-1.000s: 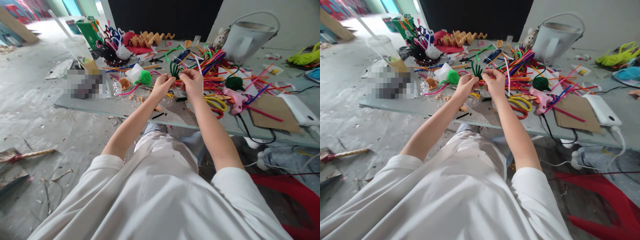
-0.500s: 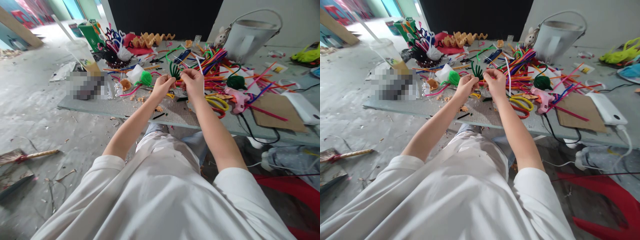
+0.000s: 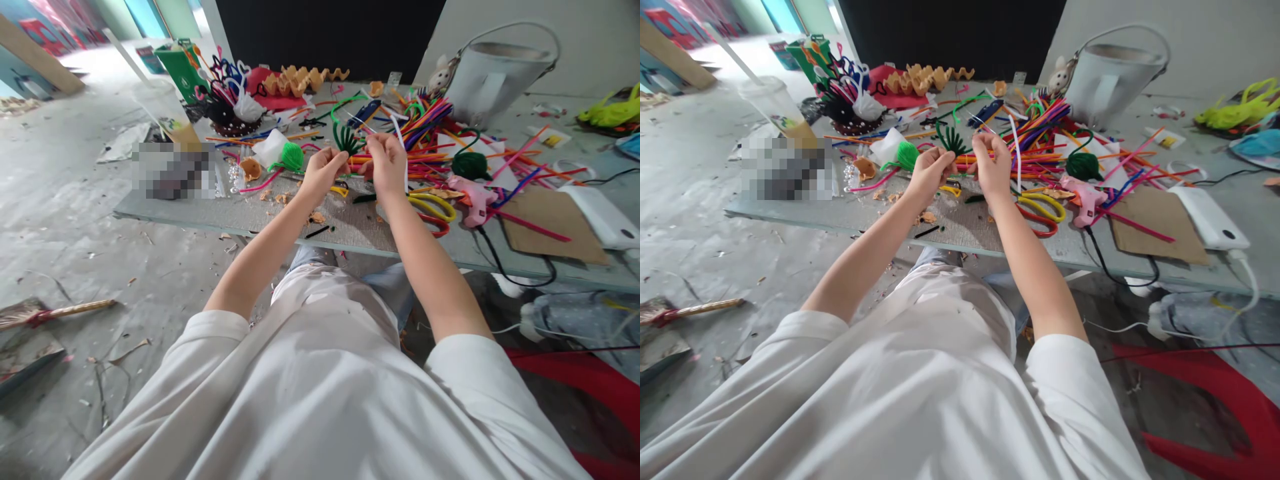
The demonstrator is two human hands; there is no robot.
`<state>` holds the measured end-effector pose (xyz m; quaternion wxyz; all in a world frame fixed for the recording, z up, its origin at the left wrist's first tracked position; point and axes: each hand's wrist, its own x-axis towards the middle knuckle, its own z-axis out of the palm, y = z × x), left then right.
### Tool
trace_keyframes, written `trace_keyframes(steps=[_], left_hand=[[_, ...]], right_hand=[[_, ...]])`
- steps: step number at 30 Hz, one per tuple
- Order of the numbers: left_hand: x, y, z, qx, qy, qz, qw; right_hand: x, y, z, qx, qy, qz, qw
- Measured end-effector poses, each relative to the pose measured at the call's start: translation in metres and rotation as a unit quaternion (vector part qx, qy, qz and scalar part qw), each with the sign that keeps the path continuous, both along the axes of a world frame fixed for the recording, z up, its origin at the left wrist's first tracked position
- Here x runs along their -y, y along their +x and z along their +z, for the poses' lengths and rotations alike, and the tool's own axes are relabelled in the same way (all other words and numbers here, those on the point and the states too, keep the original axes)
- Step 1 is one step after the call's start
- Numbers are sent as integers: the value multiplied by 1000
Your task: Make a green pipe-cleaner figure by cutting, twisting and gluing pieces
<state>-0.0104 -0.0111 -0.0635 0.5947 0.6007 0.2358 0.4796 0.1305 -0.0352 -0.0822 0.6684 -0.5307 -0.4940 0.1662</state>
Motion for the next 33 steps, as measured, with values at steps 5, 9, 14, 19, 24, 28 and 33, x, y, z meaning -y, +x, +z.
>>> trace_keyframes(steps=[5, 9, 14, 19, 24, 28, 33], left_hand=[[5, 0, 6, -20, -26, 11, 999], [5, 1, 5, -37, -18, 10, 999], [1, 2, -1, -18, 11, -12, 1000], [0, 2, -4, -20, 19, -13, 1000], [-3, 3, -6, -25, 15, -9, 1000], [-5, 4, -8, -26, 35, -10, 999], [-6, 3, -8, -32, 53, -7, 998]], right_hand=[[0, -2, -1, 18, -61, 92, 994], [-2, -2, -4, 32, -53, 95, 993], [-6, 1, -7, 17, -42, 82, 996], [-10, 4, -9, 21, -43, 70, 996], [-9, 7, -9, 61, -28, 44, 997], [0, 6, -2, 110, 9, -19, 994], [2, 5, -1, 113, 28, -14, 993]])
